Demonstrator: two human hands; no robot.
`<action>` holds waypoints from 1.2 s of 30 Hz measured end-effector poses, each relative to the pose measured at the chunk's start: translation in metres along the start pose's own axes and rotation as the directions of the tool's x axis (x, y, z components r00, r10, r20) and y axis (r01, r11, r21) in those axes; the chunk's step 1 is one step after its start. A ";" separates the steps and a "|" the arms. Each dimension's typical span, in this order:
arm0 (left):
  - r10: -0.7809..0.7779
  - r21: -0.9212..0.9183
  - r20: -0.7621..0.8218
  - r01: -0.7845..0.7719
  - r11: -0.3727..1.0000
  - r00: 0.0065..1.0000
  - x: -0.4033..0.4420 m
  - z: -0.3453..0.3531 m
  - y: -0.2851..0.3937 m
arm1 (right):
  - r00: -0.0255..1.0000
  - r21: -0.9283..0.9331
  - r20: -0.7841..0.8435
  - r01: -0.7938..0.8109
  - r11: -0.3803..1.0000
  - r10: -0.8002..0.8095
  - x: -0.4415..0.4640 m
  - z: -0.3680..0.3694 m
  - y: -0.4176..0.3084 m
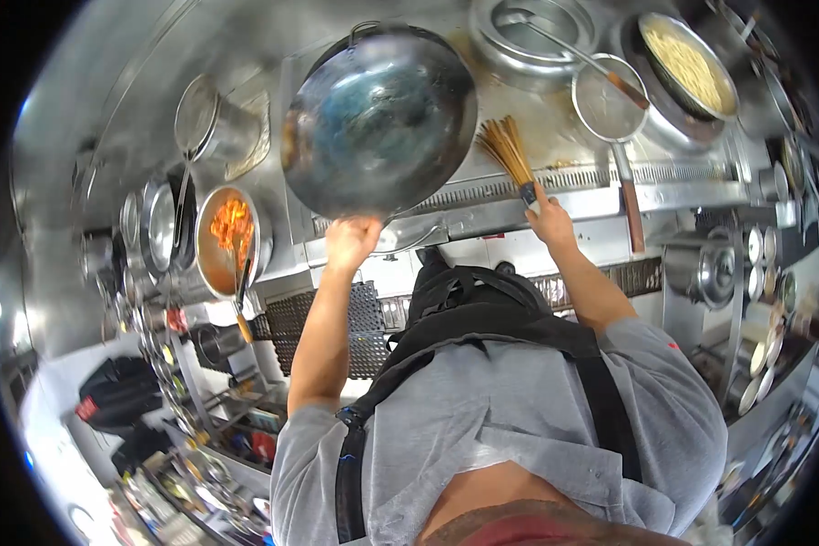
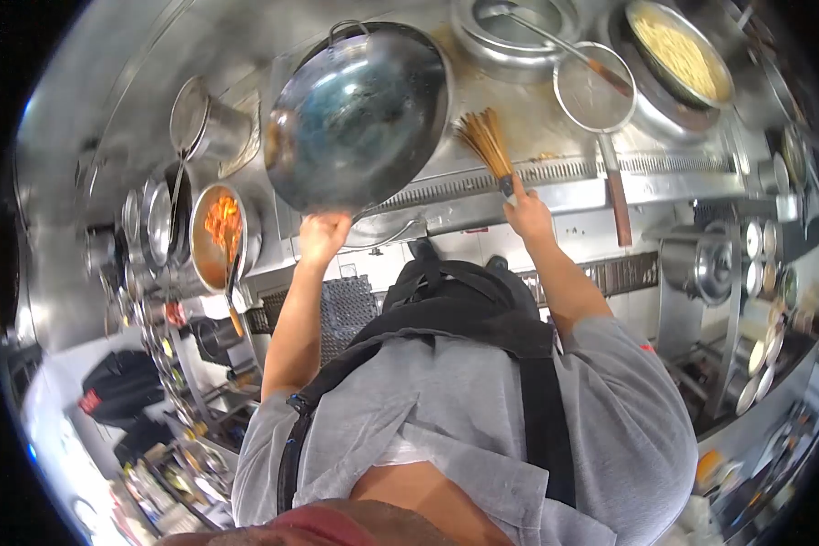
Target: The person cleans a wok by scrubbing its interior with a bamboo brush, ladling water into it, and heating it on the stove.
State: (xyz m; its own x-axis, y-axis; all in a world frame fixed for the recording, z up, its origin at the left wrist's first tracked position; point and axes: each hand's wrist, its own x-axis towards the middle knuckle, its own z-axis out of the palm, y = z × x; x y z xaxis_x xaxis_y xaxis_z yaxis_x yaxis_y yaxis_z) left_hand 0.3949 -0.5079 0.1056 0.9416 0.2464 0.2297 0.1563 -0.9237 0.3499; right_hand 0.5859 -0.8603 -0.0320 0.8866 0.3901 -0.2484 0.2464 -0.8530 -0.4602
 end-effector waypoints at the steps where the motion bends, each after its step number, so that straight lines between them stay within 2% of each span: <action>1: -0.022 -0.014 -0.040 0.022 1.000 0.999 0.005 0.003 0.004 | 1.000 -0.019 0.003 0.030 0.999 -0.030 0.001 0.001 0.001; 6: -0.110 -0.026 -0.149 0.107 0.994 0.983 0.039 0.022 0.003 | 0.999 -0.044 -0.012 0.046 0.998 -0.047 0.000 0.004 0.004; 8: -0.088 -0.012 -0.211 0.087 0.996 0.974 0.059 0.026 -0.001 | 0.999 -0.060 -0.004 0.041 0.997 -0.041 -0.001 0.004 0.004; 10: -0.123 -0.044 -0.205 0.116 0.992 0.971 0.077 0.030 -0.009 | 1.000 -0.078 0.000 0.022 0.997 -0.022 -0.003 0.002 0.002; 12: -0.205 -0.044 -0.106 0.202 0.978 0.973 0.090 0.043 -0.016 | 1.000 -0.116 0.029 0.001 0.993 0.002 -0.004 0.000 -0.001; 14: -0.188 -0.084 -0.114 0.179 0.980 0.975 0.089 0.059 -0.022 | 1.000 -0.129 0.001 0.027 0.991 -0.027 -0.003 0.002 0.002; 17: -0.159 -0.081 -0.126 0.150 0.985 0.979 0.092 0.077 -0.033 | 1.000 -0.169 0.025 -0.013 0.985 0.017 -0.005 -0.002 -0.005; 22: -0.149 -0.172 -0.098 0.131 0.976 0.984 0.090 0.066 -0.032 | 0.994 -0.200 0.088 -0.054 0.978 0.073 0.000 -0.007 -0.013; 23: -0.128 -0.203 -0.136 0.098 0.974 0.982 0.089 0.067 -0.034 | 0.993 -0.213 0.094 -0.056 0.976 0.077 0.001 -0.009 -0.015; 25: -0.112 -0.241 -0.171 0.069 0.968 0.979 0.089 0.066 -0.038 | 0.989 -0.021 0.026 -0.142 0.990 0.142 0.000 -0.020 -0.025; 26: -0.082 -0.260 -0.207 0.026 0.965 0.975 0.088 0.066 -0.039 | 0.995 -0.027 -0.076 -0.068 0.997 0.066 -0.001 -0.020 -0.024; 28: -0.062 -0.286 -0.243 -0.011 0.958 0.968 0.086 0.065 -0.041 | 0.988 0.101 -0.078 -0.129 0.987 0.137 0.001 -0.021 -0.024; 29: -0.061 -0.303 -0.247 -0.017 0.953 0.967 0.086 0.065 -0.042 | 0.988 0.090 -0.076 -0.128 0.988 0.135 0.001 -0.022 -0.024; 31: -0.062 -0.336 -0.220 -0.016 0.942 0.974 0.084 0.060 -0.044 | 0.923 0.257 0.073 -0.383 0.887 0.378 -0.012 -0.045 -0.080; 32: -0.069 -0.343 -0.220 -0.011 0.939 0.973 0.083 0.060 -0.046 | 0.923 0.247 0.073 -0.385 0.889 0.379 -0.011 -0.041 -0.089; 34: -0.106 -0.498 -0.180 0.002 0.867 0.978 0.083 0.061 -0.052 | 0.915 0.270 0.044 -0.397 0.877 0.401 -0.007 -0.034 -0.103; 35: -0.108 -0.500 -0.179 0.004 0.866 0.978 0.082 0.060 -0.056 | 0.955 0.128 -0.039 -0.286 0.950 0.293 -0.001 -0.019 -0.091; 36: -0.102 -0.581 -0.195 -0.030 0.814 0.975 0.080 0.058 -0.058 | 0.985 -0.023 -0.168 -0.045 0.999 0.040 0.006 0.006 -0.061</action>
State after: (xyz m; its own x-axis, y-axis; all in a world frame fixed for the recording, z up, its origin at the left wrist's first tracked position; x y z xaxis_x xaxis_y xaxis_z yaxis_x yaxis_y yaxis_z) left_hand 0.4787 -0.4510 0.0513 0.8443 0.3922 0.3651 -0.0747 -0.5886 0.8050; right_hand 0.5737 -0.8037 -0.0102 0.9488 0.2920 -0.1202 0.2156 -0.8773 -0.4288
